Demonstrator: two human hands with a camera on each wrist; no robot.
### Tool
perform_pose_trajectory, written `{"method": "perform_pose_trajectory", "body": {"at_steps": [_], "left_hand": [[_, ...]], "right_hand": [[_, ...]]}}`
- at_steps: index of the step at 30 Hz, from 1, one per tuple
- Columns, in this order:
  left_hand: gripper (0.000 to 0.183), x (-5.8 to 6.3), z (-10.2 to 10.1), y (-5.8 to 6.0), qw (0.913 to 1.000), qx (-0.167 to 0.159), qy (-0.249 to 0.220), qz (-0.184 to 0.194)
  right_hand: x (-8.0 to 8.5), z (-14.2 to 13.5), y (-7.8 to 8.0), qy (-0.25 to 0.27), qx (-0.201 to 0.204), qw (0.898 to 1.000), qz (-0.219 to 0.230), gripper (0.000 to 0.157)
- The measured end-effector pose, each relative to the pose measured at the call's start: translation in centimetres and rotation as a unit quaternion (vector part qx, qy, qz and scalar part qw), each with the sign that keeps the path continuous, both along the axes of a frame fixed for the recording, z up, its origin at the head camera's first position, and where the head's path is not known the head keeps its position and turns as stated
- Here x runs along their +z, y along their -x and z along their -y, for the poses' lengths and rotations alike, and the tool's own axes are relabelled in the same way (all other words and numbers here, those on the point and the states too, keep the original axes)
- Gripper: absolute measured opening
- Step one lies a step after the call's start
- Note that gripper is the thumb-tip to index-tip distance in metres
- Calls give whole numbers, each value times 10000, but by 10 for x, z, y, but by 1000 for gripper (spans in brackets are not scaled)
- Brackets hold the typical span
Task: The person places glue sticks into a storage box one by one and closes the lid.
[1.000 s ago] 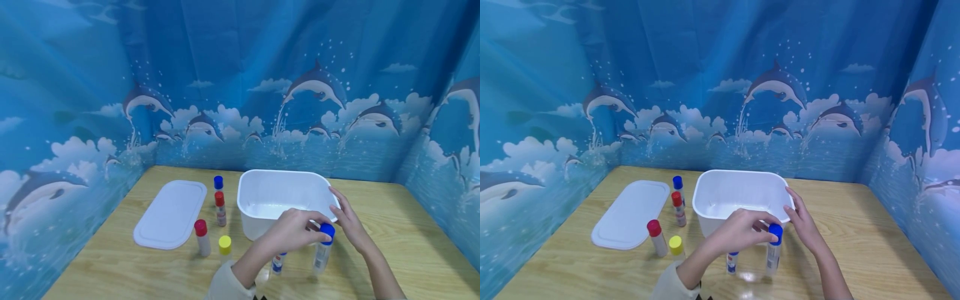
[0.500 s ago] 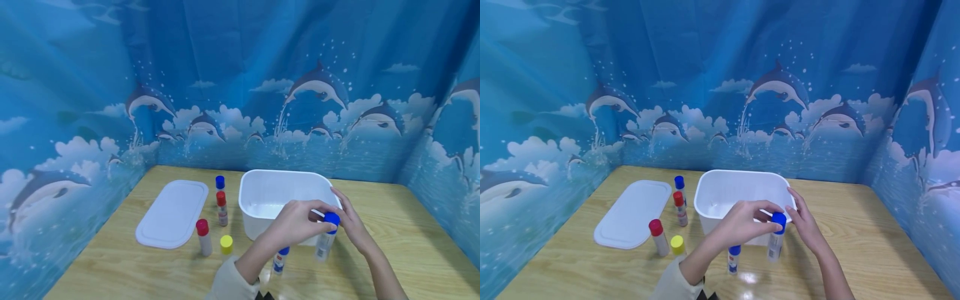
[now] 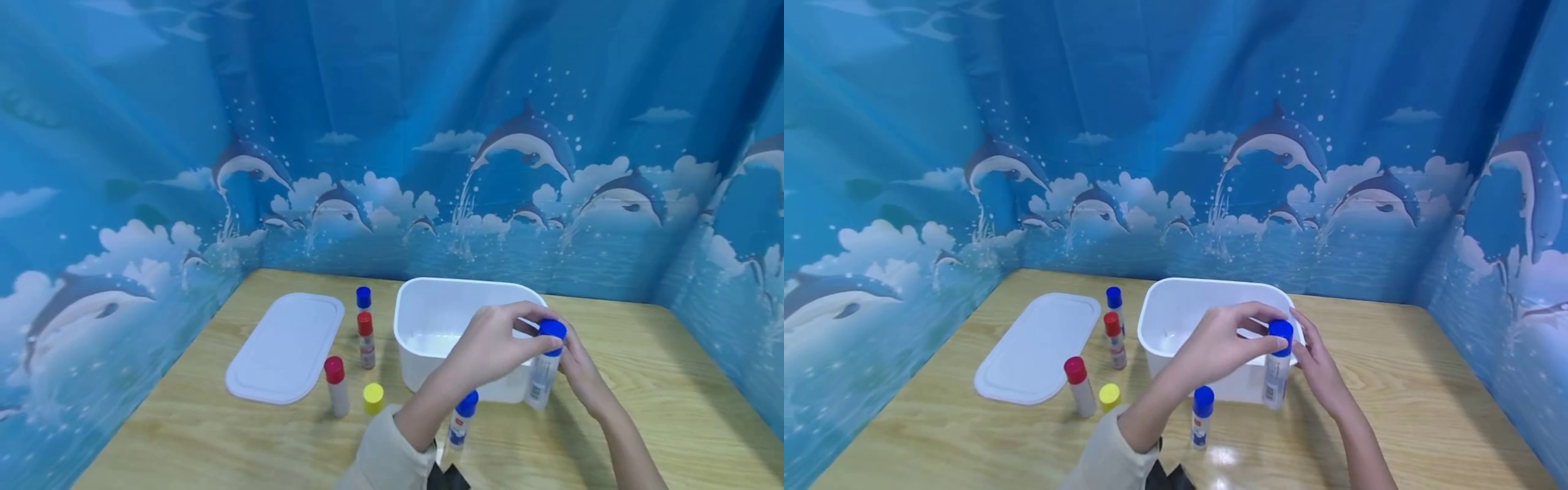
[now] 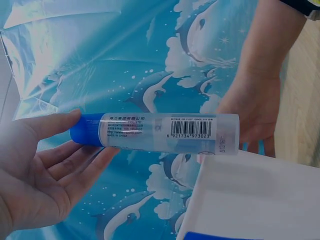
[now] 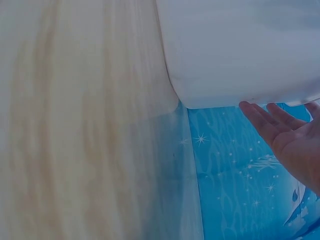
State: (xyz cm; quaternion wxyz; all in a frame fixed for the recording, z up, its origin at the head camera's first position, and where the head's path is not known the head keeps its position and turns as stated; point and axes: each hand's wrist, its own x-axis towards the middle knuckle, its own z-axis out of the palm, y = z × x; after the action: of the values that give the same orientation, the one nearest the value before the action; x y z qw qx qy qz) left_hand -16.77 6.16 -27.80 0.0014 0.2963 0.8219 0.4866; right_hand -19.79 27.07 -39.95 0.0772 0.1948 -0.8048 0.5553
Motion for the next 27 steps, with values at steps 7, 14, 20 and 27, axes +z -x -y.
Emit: {"method": "perform_pose_trajectory", "body": {"at_steps": [7, 14, 20, 27], "left_hand": [[31, 9, -3, 1, 9994, 238, -153, -177], [31, 16, -7, 2, 9985, 441, -218, -252], [30, 25, -10, 4, 9973, 527, -471, -223], [32, 35, -13, 11, 9961, 578, -533, -399]], "right_hand": [[-2, -1, 0, 185, -45, 9997, 156, 49], [-2, 0, 1, 415, -56, 9983, 414, 48], [-1, 0, 0, 368, -108, 9984, 414, 48], [1, 2, 2, 428, -135, 9976, 523, 52]]}}
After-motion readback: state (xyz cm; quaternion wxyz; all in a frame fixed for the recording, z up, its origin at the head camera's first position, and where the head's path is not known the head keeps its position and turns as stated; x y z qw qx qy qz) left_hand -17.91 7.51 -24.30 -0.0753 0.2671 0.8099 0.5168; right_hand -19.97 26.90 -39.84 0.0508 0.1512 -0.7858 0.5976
